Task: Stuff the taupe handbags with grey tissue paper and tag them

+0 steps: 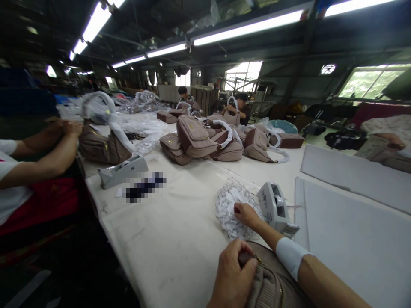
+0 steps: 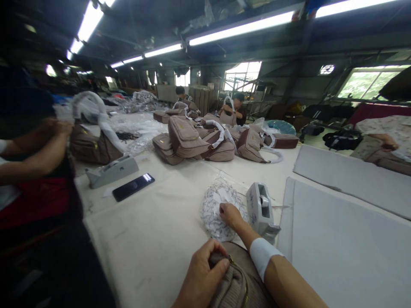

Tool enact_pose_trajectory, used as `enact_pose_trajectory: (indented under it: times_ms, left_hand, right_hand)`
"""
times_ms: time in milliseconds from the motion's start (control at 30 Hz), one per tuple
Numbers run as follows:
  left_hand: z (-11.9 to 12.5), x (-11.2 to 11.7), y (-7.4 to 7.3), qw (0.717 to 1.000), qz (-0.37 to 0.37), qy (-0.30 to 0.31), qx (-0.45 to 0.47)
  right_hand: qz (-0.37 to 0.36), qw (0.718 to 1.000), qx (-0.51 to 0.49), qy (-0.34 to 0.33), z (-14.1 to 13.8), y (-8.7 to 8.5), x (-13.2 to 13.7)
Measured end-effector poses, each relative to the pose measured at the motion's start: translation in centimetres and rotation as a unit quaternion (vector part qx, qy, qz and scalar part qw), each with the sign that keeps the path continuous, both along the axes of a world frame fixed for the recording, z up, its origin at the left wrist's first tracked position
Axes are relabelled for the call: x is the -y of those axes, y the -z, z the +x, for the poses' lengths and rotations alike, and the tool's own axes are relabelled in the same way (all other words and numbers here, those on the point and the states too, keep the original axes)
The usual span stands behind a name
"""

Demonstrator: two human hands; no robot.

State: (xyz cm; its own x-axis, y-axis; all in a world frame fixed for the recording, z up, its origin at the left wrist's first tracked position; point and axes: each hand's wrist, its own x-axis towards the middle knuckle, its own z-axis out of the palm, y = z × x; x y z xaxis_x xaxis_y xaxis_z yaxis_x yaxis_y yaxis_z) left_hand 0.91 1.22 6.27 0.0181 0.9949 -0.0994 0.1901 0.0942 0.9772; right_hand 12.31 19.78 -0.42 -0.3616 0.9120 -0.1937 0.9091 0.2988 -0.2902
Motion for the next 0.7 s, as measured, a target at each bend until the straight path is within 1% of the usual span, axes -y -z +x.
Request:
enact_pose_trajectory:
  times_ms: [100, 200, 300, 400, 500, 700]
  left_hand:
    - [-0.2, 0.2, 0.0, 0.998, -0.028, -0.02, 0.053]
    - [-0.3, 0.2, 0.2, 0.996, -0.044, -0.018, 0.078]
    - [-0.1, 0.1, 0.6, 0.992, -0.062, -0.009, 0.112]
    - [0.1, 0.1, 1.0, 0.99, -0.052, -0.007, 0.131]
    - [0.1, 0.0, 1.3, 0.989, -0.049, -0.008, 0.137]
    - [0.0, 0.0, 1.5, 0.988, -0.055, -0.003, 0.143]
  right_hand:
    - [0.029, 0.998, -0.04, 0.024, -0.4, 0.0, -0.7]
    - [0.034, 0.996, -0.065, 0.048, 0.0, 0.1, -1.0]
    - [0.015, 0.997, -0.07, 0.031, 0.4, 0.5, -0.4]
    - [-0.009, 0.998, -0.061, 0.017, 0.3, 0.7, 0.4]
    - [-0.011, 0.997, -0.072, 0.028, 0.0, 0.3, 0.4]
    - [-0.014, 0.984, -0.161, 0.079, 0.4, -0.8, -0.5]
